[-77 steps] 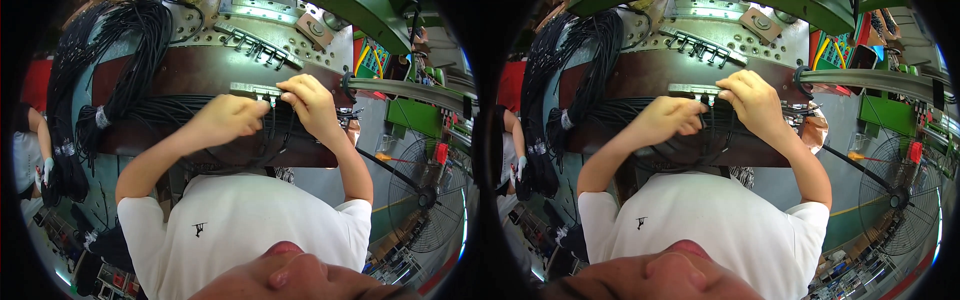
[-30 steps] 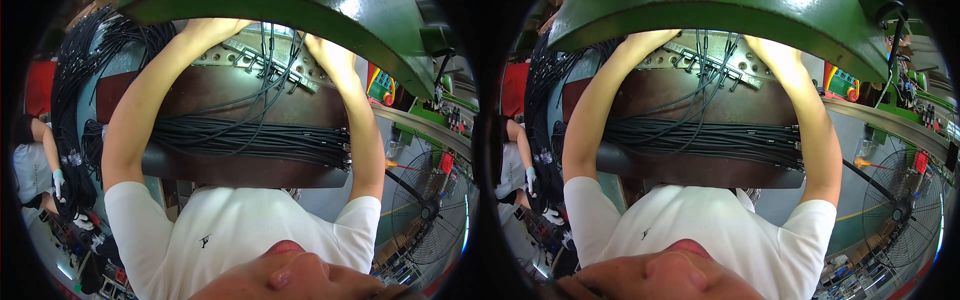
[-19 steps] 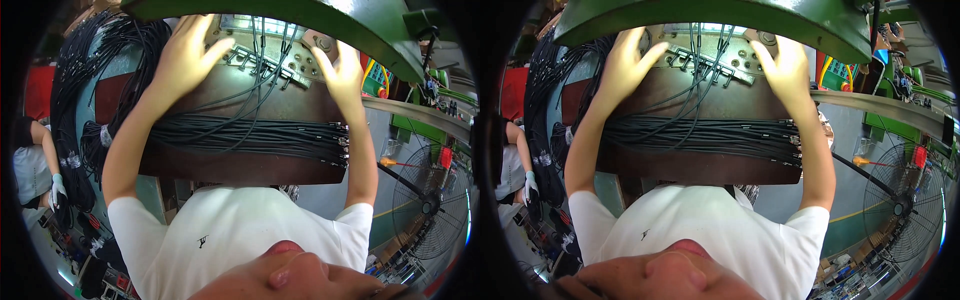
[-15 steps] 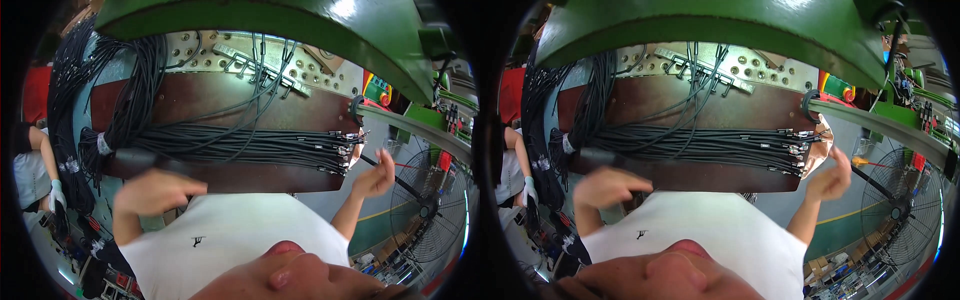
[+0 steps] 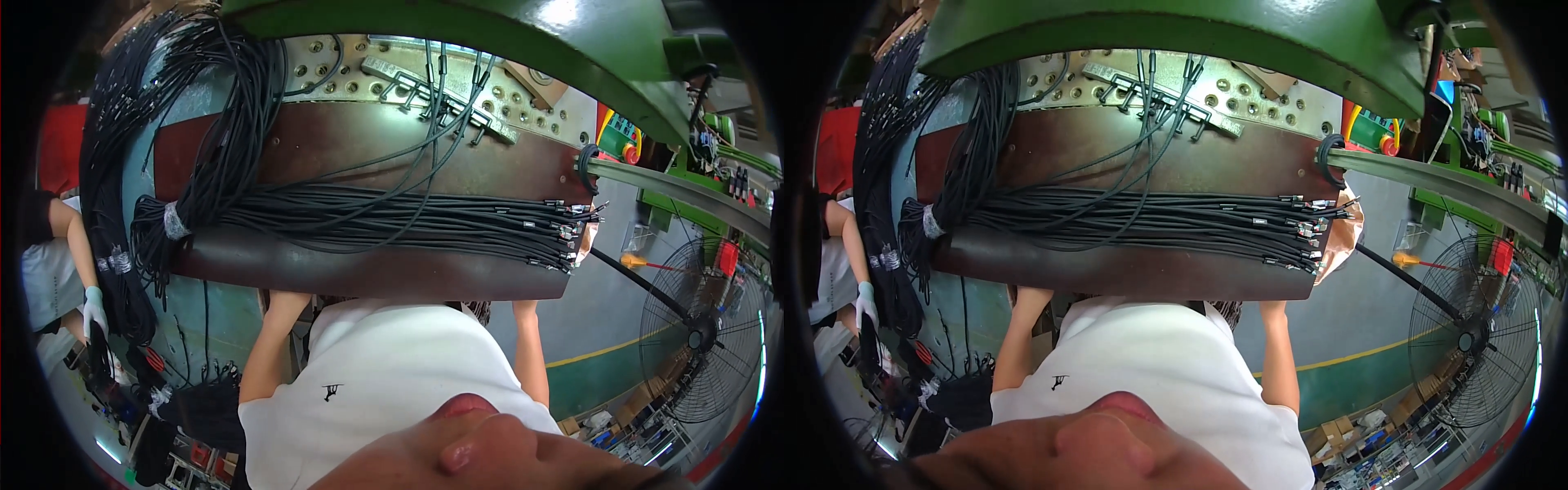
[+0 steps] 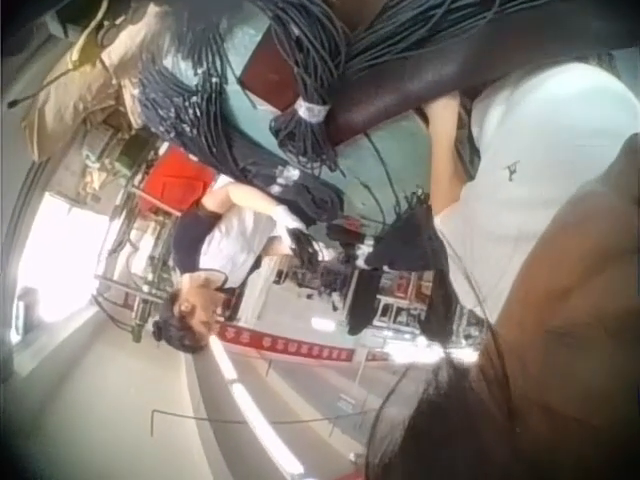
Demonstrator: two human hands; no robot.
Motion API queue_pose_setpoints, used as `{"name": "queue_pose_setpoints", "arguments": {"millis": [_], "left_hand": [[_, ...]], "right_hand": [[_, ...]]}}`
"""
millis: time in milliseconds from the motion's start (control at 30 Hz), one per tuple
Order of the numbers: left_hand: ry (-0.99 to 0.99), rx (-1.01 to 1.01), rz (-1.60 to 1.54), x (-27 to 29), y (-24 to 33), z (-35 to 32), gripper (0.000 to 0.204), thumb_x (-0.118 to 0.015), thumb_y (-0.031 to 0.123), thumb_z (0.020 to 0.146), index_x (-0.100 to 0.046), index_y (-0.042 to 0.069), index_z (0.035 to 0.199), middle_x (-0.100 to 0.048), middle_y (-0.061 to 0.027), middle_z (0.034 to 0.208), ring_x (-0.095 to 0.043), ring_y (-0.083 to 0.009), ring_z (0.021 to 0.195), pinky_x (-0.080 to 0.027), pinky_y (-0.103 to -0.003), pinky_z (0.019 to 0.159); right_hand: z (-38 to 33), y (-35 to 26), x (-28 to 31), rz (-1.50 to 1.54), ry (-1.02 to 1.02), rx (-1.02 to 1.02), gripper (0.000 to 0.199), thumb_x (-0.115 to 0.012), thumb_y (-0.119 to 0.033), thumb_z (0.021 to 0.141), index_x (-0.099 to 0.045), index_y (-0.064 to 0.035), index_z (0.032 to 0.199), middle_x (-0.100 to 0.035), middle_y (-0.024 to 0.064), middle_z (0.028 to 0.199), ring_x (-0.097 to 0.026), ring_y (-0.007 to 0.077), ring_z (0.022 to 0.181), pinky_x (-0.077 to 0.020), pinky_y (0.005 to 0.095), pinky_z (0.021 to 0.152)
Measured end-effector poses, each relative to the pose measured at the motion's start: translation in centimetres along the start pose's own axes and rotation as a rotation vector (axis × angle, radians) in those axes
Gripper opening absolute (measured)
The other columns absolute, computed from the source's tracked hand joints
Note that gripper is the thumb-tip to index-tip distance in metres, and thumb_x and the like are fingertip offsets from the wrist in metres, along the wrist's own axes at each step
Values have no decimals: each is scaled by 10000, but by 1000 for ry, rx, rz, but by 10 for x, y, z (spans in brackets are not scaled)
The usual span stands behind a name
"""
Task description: Plugging individual black cables into a metal connector fixture on a factory workbench.
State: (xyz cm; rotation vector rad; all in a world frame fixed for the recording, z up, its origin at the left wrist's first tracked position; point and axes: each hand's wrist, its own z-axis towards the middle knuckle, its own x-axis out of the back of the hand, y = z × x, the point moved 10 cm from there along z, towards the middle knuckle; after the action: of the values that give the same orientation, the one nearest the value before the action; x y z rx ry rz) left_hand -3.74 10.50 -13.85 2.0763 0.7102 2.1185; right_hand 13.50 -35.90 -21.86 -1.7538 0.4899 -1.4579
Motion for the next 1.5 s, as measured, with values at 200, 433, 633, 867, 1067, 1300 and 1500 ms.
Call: {"name": "queue_pose_setpoints", "arguments": {"millis": [200,433,633,867,1067,1300,1500], "left_hand": [[-94,113,-14,0,-3,5,245,-580,179,841,-637,55,1044,-633,-139,1040,-590,-320,963,-472,-416,830],[-100,86,44,-5,-3,10,257,-597,170,822,-638,51,1046,-634,-145,1048,-589,-334,974,-464,-434,840],[-332,61,-124,12,33,17,324,-609,249,849,-624,40,1096,-635,-149,1056,-585,-344,987,-454,-431,867],[-575,-432,-866,97,170,73,370,-578,246,904,-570,24,1200,-607,-148,1172,-570,-320,1078,-459,-385,919],[114,-710,-214,70,264,137,589,-579,433,844,-525,-18,1218,-508,-167,1292,-444,-316,1234,-373,-474,997],[265,-99,389,90,139,168,701,-622,393,830,-414,-59,1323,-404,-202,1413,-472,-369,1213,-420,-441,967],[269,-312,204,94,138,242,267,-578,278,869,-649,61,1008,-595,-131,1121,-580,-279,1037,-509,-390,803]], "right_hand": [[9,-24,5,-189,108,159,179,-665,-101,818,-600,-20,964,-608,103,891,-570,264,804,-467,377,714],[23,-75,13,-175,191,224,88,-664,-52,773,-616,-21,839,-609,113,772,-569,279,708,-443,388,626],[41,-105,42,-474,128,396,150,-632,-55,798,-627,-12,942,-627,141,871,-609,285,804,-473,360,717],[146,-250,112,-296,259,482,302,-628,-65,845,-597,11,1136,-582,150,1092,-591,245,958,-470,341,851],[219,-339,-49,-765,21,988,595,-661,-465,777,-586,-29,1175,-613,100,1120,-562,261,1015,-428,392,875],[246,-328,-22,-250,-169,714,405,-656,-395,834,-645,-14,969,-641,159,782,-618,344,719,-496,403,667],[278,-269,-40,110,-564,-20,297,-566,-302,939,-660,-22,921,-606,-34,750,-494,26,608,-409,202,553]]}}
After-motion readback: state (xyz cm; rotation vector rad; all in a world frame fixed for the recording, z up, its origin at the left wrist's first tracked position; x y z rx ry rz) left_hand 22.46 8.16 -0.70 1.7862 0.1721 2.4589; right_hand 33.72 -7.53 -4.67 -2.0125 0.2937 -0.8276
